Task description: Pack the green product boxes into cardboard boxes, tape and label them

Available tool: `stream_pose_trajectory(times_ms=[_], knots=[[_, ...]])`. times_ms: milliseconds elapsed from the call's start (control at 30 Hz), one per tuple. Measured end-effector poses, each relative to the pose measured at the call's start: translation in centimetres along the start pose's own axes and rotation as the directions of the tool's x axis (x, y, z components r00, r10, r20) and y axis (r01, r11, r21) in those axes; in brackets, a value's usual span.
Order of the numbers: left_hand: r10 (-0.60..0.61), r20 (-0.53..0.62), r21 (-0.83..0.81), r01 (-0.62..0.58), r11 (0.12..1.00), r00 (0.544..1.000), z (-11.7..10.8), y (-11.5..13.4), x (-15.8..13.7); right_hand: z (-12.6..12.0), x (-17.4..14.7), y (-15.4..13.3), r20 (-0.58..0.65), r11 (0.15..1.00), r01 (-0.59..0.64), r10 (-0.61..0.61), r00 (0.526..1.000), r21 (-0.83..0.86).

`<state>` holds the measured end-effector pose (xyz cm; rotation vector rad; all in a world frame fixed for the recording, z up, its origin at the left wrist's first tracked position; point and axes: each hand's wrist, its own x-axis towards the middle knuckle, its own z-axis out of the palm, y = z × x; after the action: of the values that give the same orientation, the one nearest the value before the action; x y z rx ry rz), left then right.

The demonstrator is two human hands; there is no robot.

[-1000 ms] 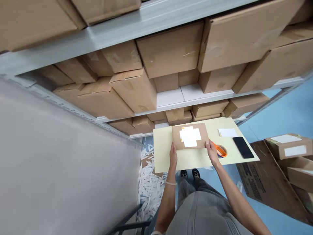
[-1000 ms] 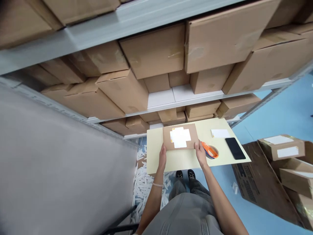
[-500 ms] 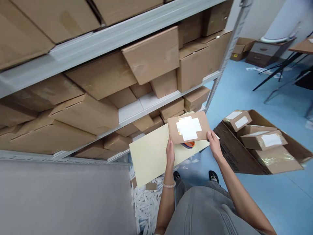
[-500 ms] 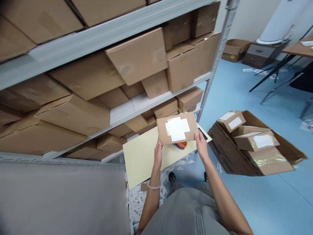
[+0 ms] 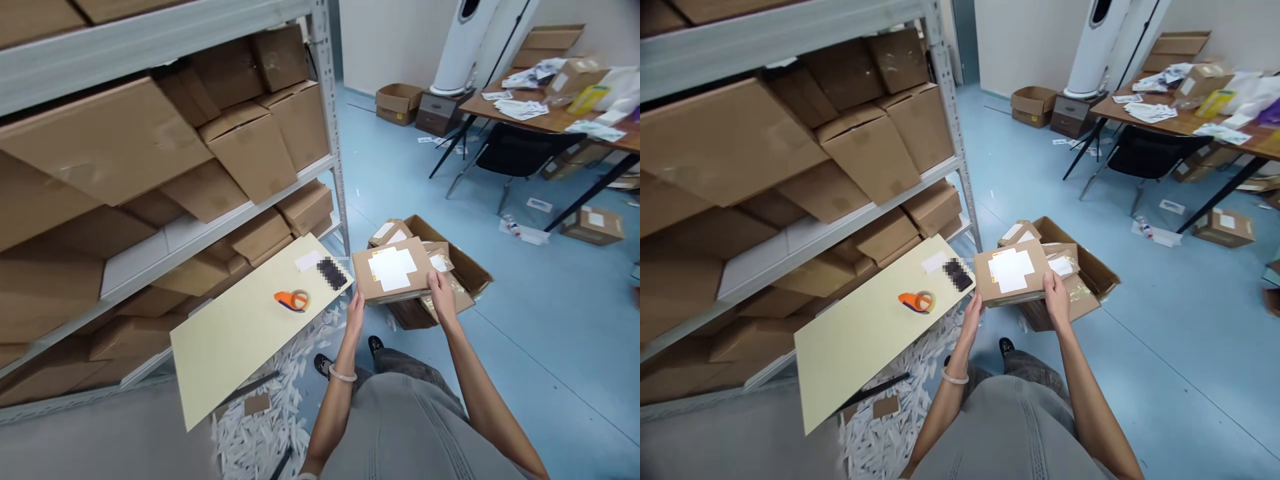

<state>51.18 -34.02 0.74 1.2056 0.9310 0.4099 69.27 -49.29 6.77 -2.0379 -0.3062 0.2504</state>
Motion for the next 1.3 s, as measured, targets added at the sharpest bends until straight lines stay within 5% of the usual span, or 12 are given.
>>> stream_pose_trajectory(times_ms=[167, 300, 367, 500, 867, 1067, 1300], knots=[[-0.034, 0.103, -0.066, 0.041, 0.997, 0.994, 7.7, 0.3, 2.3, -5.1, 6.7, 1.7, -0.068, 0.987, -0.025, 0.014, 0.998, -0.161], [0.007, 0.179, -0.041, 0.0, 0.999, 0.984, 12.8, 2.2, 5.3, -7.0, 14.5, 1.7, -0.019, 0.974, 0.134, -0.139, 0.99, -0.184], [0.013, 0.186, 0.026, -0.018, 0.999, 0.982, 14.7, 2.8, 6.8, -7.4, 17.8, 1.8, 0.007, 0.971, 0.171, -0.172, 0.985, -0.166], [-0.045, 0.13, 0.152, 0.025, 0.988, 0.99, 15.7, 2.5, 7.9, -7.3, 20.6, 3.0, -0.028, 0.98, 0.05, -0.056, 0.998, -0.194], [-0.006, -0.008, 0.157, 0.007, 0.988, 1.0, 7.3, -0.8, 3.5, -5.7, 14.2, 8.1, 0.004, 0.985, -0.016, 0.017, 1.0, -0.172], [0.07, -0.174, 0.07, -0.059, 0.996, 0.982, 1.5, -0.2, 1.4, -2.6, 10.4, 4.4, -0.031, 0.983, 0.169, -0.172, 0.985, -0.069], [0.199, -0.448, 0.001, -0.222, 0.975, 0.872, -8.9, 3.8, -2.6, 6.2, 5.8, -2.0, 0.105, 0.913, 0.394, -0.404, 0.909, 0.106]])
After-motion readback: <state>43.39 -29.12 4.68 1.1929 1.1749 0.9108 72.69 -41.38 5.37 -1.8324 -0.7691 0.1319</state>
